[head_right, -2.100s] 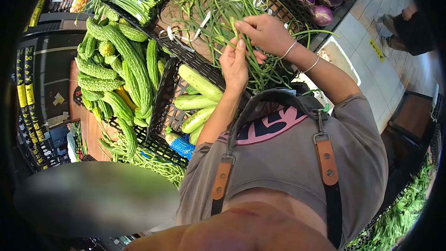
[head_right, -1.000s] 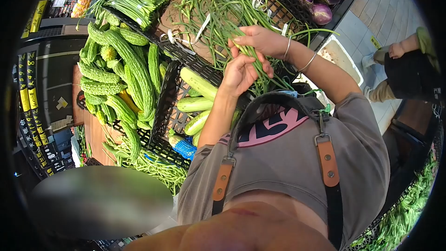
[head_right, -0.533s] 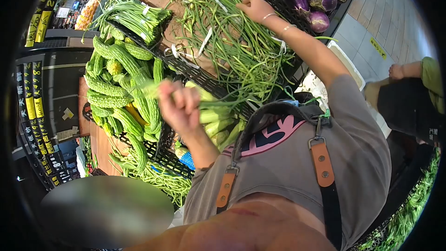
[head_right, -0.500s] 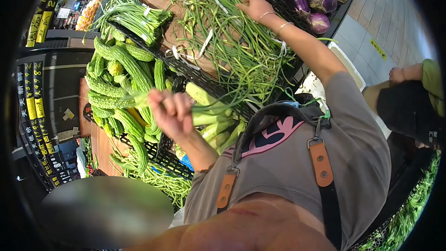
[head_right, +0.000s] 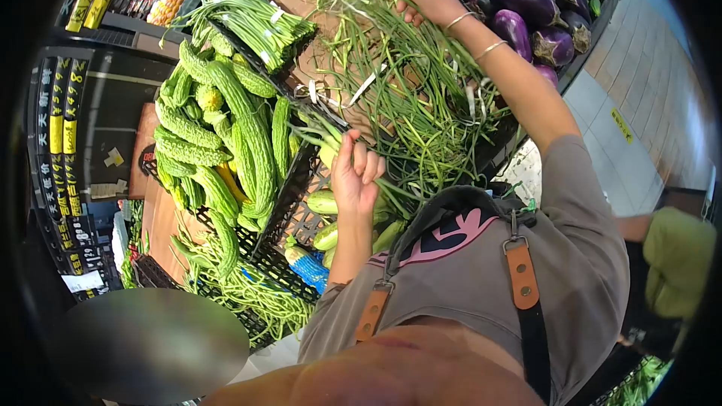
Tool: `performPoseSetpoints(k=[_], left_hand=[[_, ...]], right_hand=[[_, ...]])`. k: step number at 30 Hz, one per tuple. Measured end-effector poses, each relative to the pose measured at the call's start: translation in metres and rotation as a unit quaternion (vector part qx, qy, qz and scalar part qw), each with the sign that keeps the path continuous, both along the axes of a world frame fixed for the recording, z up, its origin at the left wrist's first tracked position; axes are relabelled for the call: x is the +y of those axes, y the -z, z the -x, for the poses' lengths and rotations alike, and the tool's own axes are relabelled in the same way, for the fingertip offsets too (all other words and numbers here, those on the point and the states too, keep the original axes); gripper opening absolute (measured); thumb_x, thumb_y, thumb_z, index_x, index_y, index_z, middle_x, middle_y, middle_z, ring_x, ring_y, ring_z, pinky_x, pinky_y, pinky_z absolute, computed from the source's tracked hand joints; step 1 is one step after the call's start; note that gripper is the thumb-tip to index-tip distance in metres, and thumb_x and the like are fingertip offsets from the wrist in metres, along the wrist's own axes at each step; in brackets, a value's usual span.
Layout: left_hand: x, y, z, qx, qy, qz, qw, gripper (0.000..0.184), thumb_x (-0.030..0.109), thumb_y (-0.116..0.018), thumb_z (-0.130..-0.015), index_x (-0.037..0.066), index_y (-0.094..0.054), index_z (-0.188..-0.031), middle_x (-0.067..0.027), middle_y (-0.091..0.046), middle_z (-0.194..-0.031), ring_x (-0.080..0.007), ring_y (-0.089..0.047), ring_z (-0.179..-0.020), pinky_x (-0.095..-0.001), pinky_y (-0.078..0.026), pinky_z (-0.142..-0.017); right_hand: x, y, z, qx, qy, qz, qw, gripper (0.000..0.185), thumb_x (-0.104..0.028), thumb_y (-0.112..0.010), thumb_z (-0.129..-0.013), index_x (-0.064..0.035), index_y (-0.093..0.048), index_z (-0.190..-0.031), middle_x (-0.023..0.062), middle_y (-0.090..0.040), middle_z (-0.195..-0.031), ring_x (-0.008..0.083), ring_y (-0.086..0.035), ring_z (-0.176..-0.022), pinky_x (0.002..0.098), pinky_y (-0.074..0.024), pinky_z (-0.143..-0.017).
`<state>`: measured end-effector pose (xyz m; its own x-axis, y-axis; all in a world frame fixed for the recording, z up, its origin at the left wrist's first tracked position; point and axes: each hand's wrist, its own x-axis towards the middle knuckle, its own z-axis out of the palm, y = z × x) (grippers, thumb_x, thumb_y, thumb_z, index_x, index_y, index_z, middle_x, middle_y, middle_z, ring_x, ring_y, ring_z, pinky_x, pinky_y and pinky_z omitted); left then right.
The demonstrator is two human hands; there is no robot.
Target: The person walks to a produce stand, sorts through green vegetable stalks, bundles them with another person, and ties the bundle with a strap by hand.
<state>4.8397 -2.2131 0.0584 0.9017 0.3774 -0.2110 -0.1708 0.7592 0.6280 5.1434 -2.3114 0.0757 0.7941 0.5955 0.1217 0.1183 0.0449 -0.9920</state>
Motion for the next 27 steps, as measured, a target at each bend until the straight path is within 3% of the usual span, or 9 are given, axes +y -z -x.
performPoseSetpoints(k=[4, 6, 8, 10, 12, 13, 18, 22, 27], left_hand=[[-0.011, 0.005, -0.018, -0.025, 0.011, 0.033, 0.999, 0.027, 0.027, -0.040, -0.097, 0.003, -0.053, -0.099, 0.0013, -0.029, -0.049, -0.0119, -0.031, -0.040, -0.0270, -0.027, -0.043], [-0.019, 0.006, -0.024, 0.002, -0.007, 0.037, 0.999, 0.027, 0.026, -0.040, -0.096, 0.003, -0.054, -0.102, 0.0008, -0.035, -0.053, -0.0126, -0.033, -0.046, -0.0264, -0.029, -0.045], [-0.021, 0.017, -0.025, -0.007, -0.002, 0.052, 0.999, 0.027, 0.026, -0.040, -0.096, 0.003, -0.053, -0.104, -0.0016, -0.043, -0.059, -0.0153, -0.040, -0.050, -0.0273, -0.034, -0.047], [-0.023, 0.016, -0.025, -0.017, 0.004, 0.062, 0.998, 0.027, 0.026, -0.041, -0.096, 0.003, -0.052, -0.106, -0.0041, -0.052, -0.064, -0.0179, -0.048, -0.055, -0.0281, -0.038, -0.050], [-0.025, 0.010, -0.025, 0.029, -0.002, 0.056, 0.998, 0.028, 0.026, -0.042, -0.096, 0.002, -0.049, -0.109, -0.0103, -0.062, -0.082, -0.0232, -0.059, -0.069, -0.0303, -0.046, -0.057], [-0.019, 0.015, -0.024, -0.033, 0.026, 0.053, 0.998, 0.030, 0.026, -0.041, -0.096, 0.001, -0.047, -0.112, -0.0146, -0.062, -0.100, -0.0269, -0.062, -0.085, -0.0325, -0.050, -0.066], [-0.006, 0.012, -0.031, -0.029, -0.056, 0.016, 0.998, 0.034, 0.024, -0.040, -0.096, -0.001, -0.043, -0.118, -0.0182, -0.052, -0.119, -0.0312, -0.057, -0.101, -0.0388, -0.050, -0.083], [0.017, 0.021, -0.044, -0.061, -0.135, 0.038, 0.988, 0.042, 0.022, -0.036, -0.097, -0.003, -0.032, -0.130, -0.0185, -0.042, -0.129, -0.0339, -0.048, -0.113, -0.0428, -0.041, -0.097], [0.024, 0.024, -0.036, -0.079, -0.138, 0.064, 0.985, 0.037, 0.022, -0.037, -0.097, 0.000, -0.037, -0.126, -0.0163, -0.049, -0.121, -0.0322, -0.049, -0.111, -0.0432, -0.040, -0.098]], right_hand=[[-0.020, -0.025, 0.040, 0.059, -0.030, -0.012, 0.998, 0.028, -0.029, -0.048, -0.093, -0.0045, -0.055, -0.104, -0.0002, -0.061, -0.080, 0.0052, -0.056, -0.064, 0.0181, -0.0446, -0.054], [-0.026, 0.007, 0.021, -0.066, -0.026, 0.049, 0.996, 0.029, -0.029, -0.048, -0.093, -0.0038, -0.058, -0.104, -0.0005, -0.062, -0.089, 0.0027, -0.055, -0.074, 0.0167, -0.0432, -0.063], [-0.031, 0.014, 0.025, -0.144, 0.041, 0.069, 0.986, 0.030, -0.029, -0.049, -0.093, -0.0016, -0.061, -0.097, -0.0043, -0.049, -0.062, 0.0026, -0.035, -0.048, 0.0197, -0.0328, -0.045], [-0.032, 0.010, 0.034, -0.081, -0.007, 0.022, 0.996, 0.030, -0.029, -0.048, -0.093, -0.0027, -0.060, -0.098, -0.0047, -0.044, -0.056, 0.0027, -0.033, -0.044, 0.0193, -0.0275, -0.041], [-0.037, -0.001, 0.053, 0.043, -0.029, -0.012, 0.999, 0.030, -0.030, -0.046, -0.094, -0.0043, -0.060, -0.099, -0.0044, -0.044, -0.054, 0.0029, -0.035, -0.042, 0.0188, -0.0268, -0.039], [-0.039, -0.003, 0.056, 0.038, -0.044, 0.017, 0.998, 0.030, -0.030, -0.043, -0.095, -0.0055, -0.059, -0.098, -0.0037, -0.045, -0.054, 0.0033, -0.038, -0.042, 0.0193, -0.0282, -0.039], [-0.048, 0.004, 0.105, -0.077, -0.076, 0.113, 0.988, 0.034, -0.031, -0.038, -0.096, -0.0054, -0.059, -0.105, -0.0044, -0.041, -0.057, 0.0030, -0.036, -0.048, 0.0189, -0.0292, -0.045], [-0.058, 0.033, 0.152, -0.443, -0.058, 0.109, 0.888, 0.024, -0.021, -0.045, -0.091, -0.0053, -0.060, -0.102, 0.0101, -0.054, -0.064, 0.0280, -0.055, -0.058, 0.0369, -0.0433, -0.054], [-0.083, 0.030, 0.173, -0.408, -0.112, 0.256, 0.869, 0.023, -0.021, -0.056, -0.083, -0.0084, -0.061, -0.102, 0.0111, -0.056, -0.069, 0.0300, -0.057, -0.062, 0.0389, -0.0444, -0.055]])
